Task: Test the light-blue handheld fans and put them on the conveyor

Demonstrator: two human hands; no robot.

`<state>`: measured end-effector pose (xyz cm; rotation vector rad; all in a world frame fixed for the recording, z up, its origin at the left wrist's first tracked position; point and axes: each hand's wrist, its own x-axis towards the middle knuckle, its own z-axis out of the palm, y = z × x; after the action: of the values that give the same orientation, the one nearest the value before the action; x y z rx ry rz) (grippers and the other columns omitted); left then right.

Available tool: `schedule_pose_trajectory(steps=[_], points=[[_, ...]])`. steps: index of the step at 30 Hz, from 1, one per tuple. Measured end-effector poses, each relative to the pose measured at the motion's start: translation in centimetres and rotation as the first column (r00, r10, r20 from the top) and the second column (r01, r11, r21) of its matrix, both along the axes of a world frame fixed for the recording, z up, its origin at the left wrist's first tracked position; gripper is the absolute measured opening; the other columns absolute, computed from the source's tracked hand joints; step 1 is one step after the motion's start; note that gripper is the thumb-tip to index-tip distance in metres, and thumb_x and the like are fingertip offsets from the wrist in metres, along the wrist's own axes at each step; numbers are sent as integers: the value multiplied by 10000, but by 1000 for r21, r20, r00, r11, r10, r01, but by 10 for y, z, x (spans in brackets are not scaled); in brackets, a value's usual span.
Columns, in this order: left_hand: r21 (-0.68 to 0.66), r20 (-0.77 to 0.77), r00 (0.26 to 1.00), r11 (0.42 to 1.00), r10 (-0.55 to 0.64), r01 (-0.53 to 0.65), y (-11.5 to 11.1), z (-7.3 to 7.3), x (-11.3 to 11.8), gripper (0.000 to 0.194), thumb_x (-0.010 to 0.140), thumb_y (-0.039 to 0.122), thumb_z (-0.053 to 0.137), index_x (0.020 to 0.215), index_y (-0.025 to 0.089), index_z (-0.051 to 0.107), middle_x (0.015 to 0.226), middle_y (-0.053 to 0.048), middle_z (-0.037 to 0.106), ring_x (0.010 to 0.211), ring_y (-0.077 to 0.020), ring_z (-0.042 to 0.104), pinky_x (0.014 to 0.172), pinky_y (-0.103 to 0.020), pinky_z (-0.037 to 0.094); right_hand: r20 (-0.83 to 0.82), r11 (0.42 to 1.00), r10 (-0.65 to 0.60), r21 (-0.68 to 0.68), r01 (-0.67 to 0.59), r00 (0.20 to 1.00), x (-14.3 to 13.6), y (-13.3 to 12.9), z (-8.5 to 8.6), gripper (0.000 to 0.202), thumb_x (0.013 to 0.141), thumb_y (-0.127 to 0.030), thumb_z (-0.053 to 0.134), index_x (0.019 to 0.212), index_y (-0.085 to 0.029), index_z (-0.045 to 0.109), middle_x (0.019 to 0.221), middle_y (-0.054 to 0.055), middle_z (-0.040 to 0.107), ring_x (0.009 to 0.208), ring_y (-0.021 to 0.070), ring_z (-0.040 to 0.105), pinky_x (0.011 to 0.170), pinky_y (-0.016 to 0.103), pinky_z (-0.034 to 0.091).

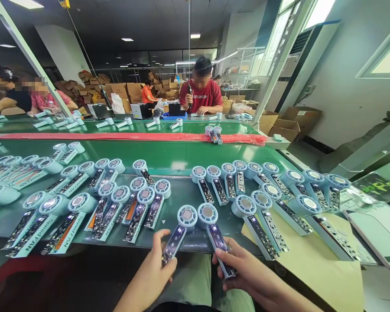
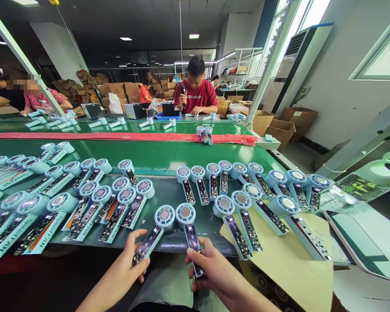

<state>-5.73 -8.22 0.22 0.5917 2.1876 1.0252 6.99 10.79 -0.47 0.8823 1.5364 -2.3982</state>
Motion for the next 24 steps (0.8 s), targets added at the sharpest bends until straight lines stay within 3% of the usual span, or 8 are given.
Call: schedule_pose_trajectory(steps=[3,6,10,14,17,21,22,24], points=[[187,474,877,963,85,-194,-10,-13,21,602,777,493,543,1276,253,308,715,27,500,553,-113,470,545,-242,409,-39,977,-194,-95,190,980,12,-16,-16,540,716,-591,604,1066,-218,429,746,-13,539,586,100,451,467,203,360],[237,674,730,903,112,-357,-10,-27,36,733,650,652,603,1200,202,421,645,29,445,567,-107,432,451,-200,284,-46,965,-254,-76,250,966,17,-28,-26,580,713,-611,593,1098,-217,414,718,-13,541,554,103,442,433,193,295],[267,710,698,879,97,-394,-4,-39,43,712,617,642,649,1156,233,429,706,13,507,516,-77,431,403,-176,208,-90,971,-238,5,240,967,18,-36,-32,628,717,-627,576,1152,-216,387,762,-5,535,561,105,426,444,206,299],[311,707,704,868,60,-386,0,-42,45,655,664,626,619,1156,252,401,714,26,496,442,-53,417,353,-165,168,-110,964,-171,187,190,979,21,-40,-35,632,777,-571,529,1237,-179,342,597,-57,418,537,119,393,477,228,324],[321,696,716,869,54,-377,0,-44,46,646,670,621,616,1153,262,382,713,33,479,404,-33,373,339,-164,119,-114,921,-149,347,180,982,23,-41,-35,640,788,-508,513,1294,-200,273,768,-4,521,586,138,479,572,270,414],[313,650,754,871,95,-379,0,-43,43,663,653,614,633,1144,253,370,720,37,457,425,-31,364,359,-169,87,-91,786,-84,606,123,992,17,-34,-29,746,754,-429,506,1360,-233,117,1241,102,469,940,221,574,863,348,430],[319,636,764,865,108,-387,1,-42,42,658,653,607,635,1139,253,367,713,42,450,427,-31,359,366,-169,90,-51,720,-42,691,66,998,14,-30,-27,709,770,-410,484,1358,-229,132,1261,106,469,1019,243,552,894,366,414],[331,611,780,851,136,-408,3,-39,40,630,664,589,630,1131,256,367,700,49,446,428,-28,344,385,-168,115,34,526,30,849,-45,999,6,-21,-24,579,814,-393,441,1327,-215,238,1216,110,522,1078,275,522,884,393,416]])
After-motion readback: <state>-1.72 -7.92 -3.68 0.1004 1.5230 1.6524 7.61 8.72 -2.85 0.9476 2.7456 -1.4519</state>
